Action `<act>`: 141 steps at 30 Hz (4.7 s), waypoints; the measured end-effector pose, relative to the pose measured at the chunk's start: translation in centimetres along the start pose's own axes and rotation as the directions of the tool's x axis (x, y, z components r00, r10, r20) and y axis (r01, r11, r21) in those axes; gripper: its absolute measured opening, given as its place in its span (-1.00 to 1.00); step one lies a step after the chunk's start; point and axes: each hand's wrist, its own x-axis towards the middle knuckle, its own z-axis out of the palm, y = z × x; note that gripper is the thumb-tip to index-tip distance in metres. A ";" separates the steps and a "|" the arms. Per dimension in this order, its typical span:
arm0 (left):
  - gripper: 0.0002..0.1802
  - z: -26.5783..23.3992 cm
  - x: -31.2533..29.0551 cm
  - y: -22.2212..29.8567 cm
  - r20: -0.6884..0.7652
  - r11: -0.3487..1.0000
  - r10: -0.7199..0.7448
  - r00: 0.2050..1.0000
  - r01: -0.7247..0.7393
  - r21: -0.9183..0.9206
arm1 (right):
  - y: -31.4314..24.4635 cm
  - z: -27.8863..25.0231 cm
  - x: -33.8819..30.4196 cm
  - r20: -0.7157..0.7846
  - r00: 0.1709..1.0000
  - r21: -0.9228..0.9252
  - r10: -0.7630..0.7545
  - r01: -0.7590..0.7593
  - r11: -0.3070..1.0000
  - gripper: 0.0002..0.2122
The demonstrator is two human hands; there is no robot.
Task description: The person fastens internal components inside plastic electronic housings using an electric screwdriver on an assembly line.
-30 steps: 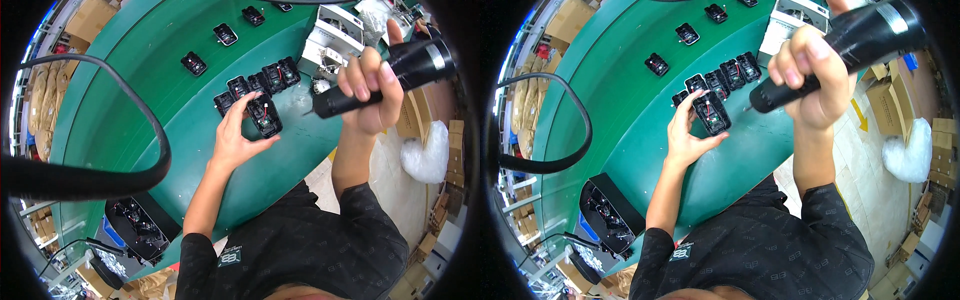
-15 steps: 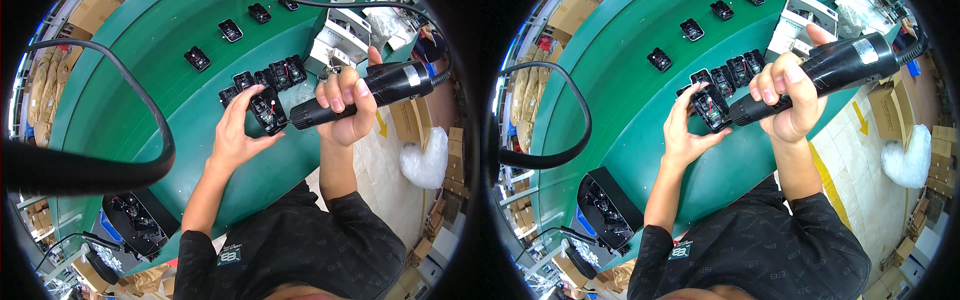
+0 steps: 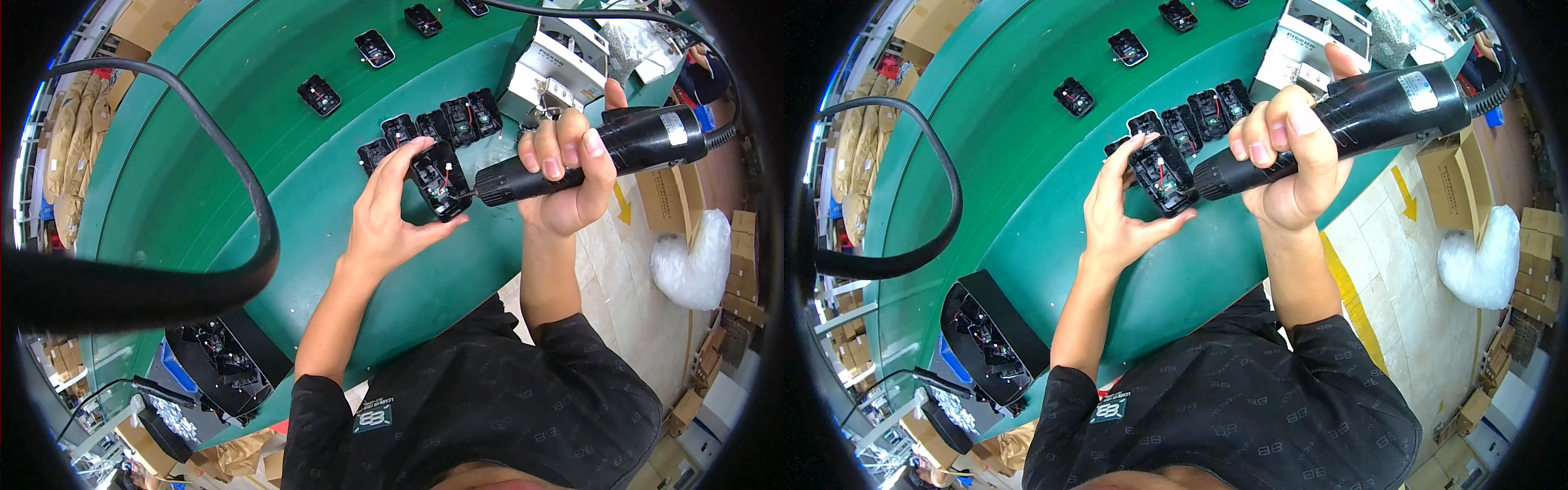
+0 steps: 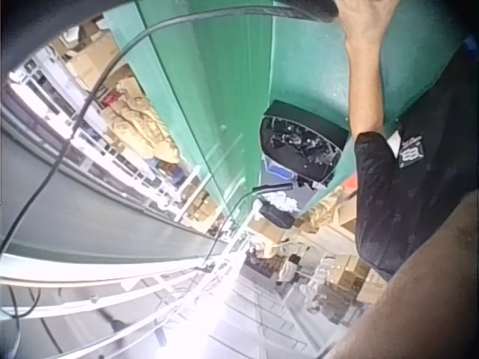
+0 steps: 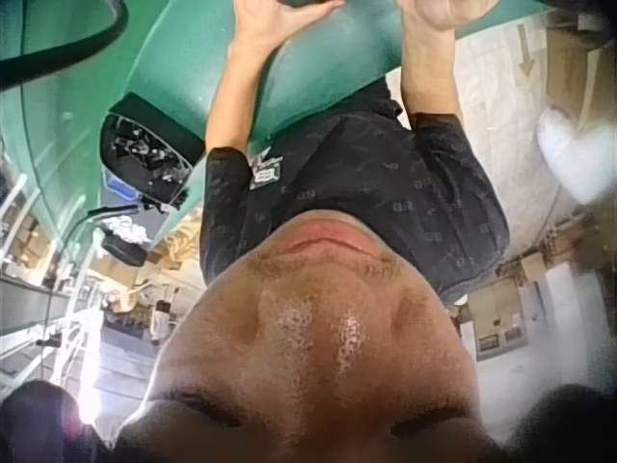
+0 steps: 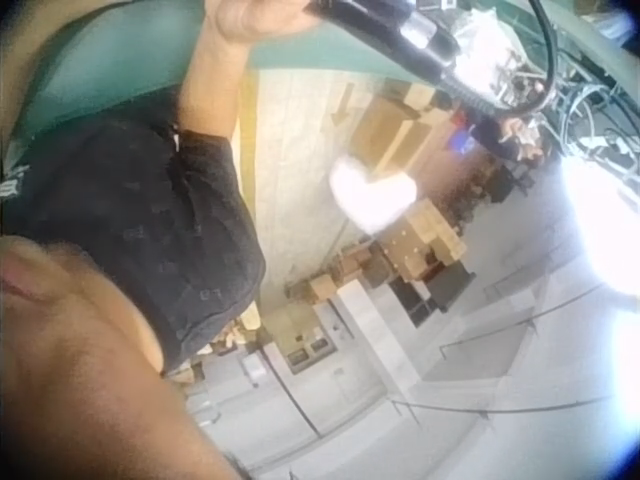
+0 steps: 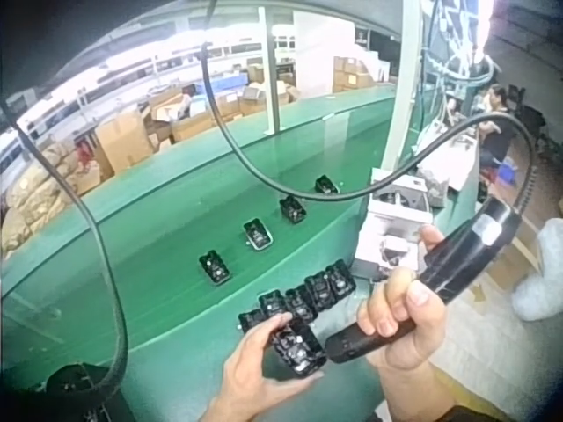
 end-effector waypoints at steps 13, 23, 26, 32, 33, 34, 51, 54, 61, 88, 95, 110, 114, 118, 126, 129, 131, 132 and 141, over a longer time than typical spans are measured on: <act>0.01 0.0 0.1 -0.1 -0.043 0.988 0.113 0.993 -0.108 0.106 | -0.1 0.6 0.0 -0.006 1.000 -0.121 -0.017 0.016 0.993 -0.45; 0.01 -0.1 0.1 -0.1 -0.044 0.983 0.148 0.988 -0.142 0.119 | 0.3 0.9 -0.1 -0.014 1.000 -0.135 -0.002 0.000 0.991 -0.44; 0.02 -0.1 0.2 -0.1 -0.039 0.980 0.130 0.991 -0.122 0.155 | 0.4 0.8 -0.1 -0.005 1.000 -0.134 -0.014 0.013 0.991 -0.44; -0.02 -0.1 0.2 0.3 -0.034 0.989 0.099 0.995 -0.095 0.111 | 0.3 0.9 -0.4 -0.064 0.997 -0.019 -0.038 0.037 0.999 -0.40; -0.03 -0.1 0.2 0.4 -0.029 0.992 0.071 0.997 -0.067 0.108 | 0.3 0.9 -0.5 -0.064 0.997 -0.019 -0.038 0.037 0.999 -0.40; -0.04 -0.1 0.2 0.4 -0.024 0.994 0.043 0.999 -0.040 0.105 | 0.3 0.9 -0.6 -0.065 0.997 -0.012 -0.045 0.045 0.999 -0.40; -0.06 -0.4 0.1 0.1 -0.012 0.993 0.018 1.000 -0.017 0.119 | -0.3 1.3 -0.5 -0.030 0.998 -0.016 -0.056 0.055 0.998 -0.41; -0.08 -1.1 0.2 -0.3 0.158 0.999 0.046 0.986 -0.046 -0.001 | -0.8 1.0 -0.3 -0.026 0.996 0.055 -0.083 0.084 0.995 -0.44; -0.09 -1.2 -0.7 0.4 0.413 0.951 0.229 0.881 -0.111 -0.290 | -1.8 -0.3 0.2 -0.029 0.987 0.171 -0.156 0.159 0.972 -0.52; -0.12 -2.5 -0.1 1.6 0.396 0.957 0.256 0.882 -0.173 -0.235 | -2.4 0.4 -0.1 0.179 0.978 0.094 -0.105 0.089 0.992 -0.58; -0.12 -2.6 -0.1 1.4 0.412 0.955 0.263 0.872 -0.173 -0.242 | -2.3 0.5 0.0 0.184 0.978 0.089 -0.097 0.082 0.993 -0.58; -0.23 -2.7 -0.1 2.0 0.483 0.975 0.212 0.850 -0.153 -0.159 | -2.0 0.6 0.0 0.211 0.976 0.082 -0.058 0.042 0.996 -0.40; -0.24 -2.9 0.0 2.7 0.528 0.986 0.149 0.836 -0.163 -0.021 | -1.9 0.7 0.0 0.205 0.977 0.071 -0.063 0.049 0.996 -0.40; -0.25 -2.8 -0.1 2.8 0.515 0.979 0.177 0.839 -0.205 -0.002 | -1.9 0.9 0.1 0.199 0.978 0.054 -0.063 0.053 0.997 -0.40; -0.24 -2.7 -0.1 2.5 0.494 0.964 0.221 0.841 -0.265 0.018 | -2.1 0.8 0.0 0.186 0.980 0.067 -0.068 0.056 0.996 -0.41; -0.21 -2.7 0.1 2.3 0.499 0.968 0.219 0.838 -0.251 -0.004 | -2.2 0.8 0.1 0.142 0.986 0.100 -0.085 0.071 0.992 -0.42; -0.20 -2.6 0.1 2.1 0.489 0.969 0.225 0.843 -0.248 -0.018 | -2.3 0.6 0.2 0.096 0.990 0.140 -0.106 0.092 0.986 -0.46; -0.18 -2.6 0.1 2.0 0.478 0.970 0.227 0.848 -0.243 -0.031 | -2.4 0.5 0.3 0.096 0.990 0.140 -0.108 0.094 0.986 -0.46; -0.11 -2.5 -0.1 1.6 0.424 0.958 0.283 0.861 -0.277 -0.076 | -2.3 -0.1 0.4 0.051 0.996 0.229 -0.073 0.060 0.972 -0.51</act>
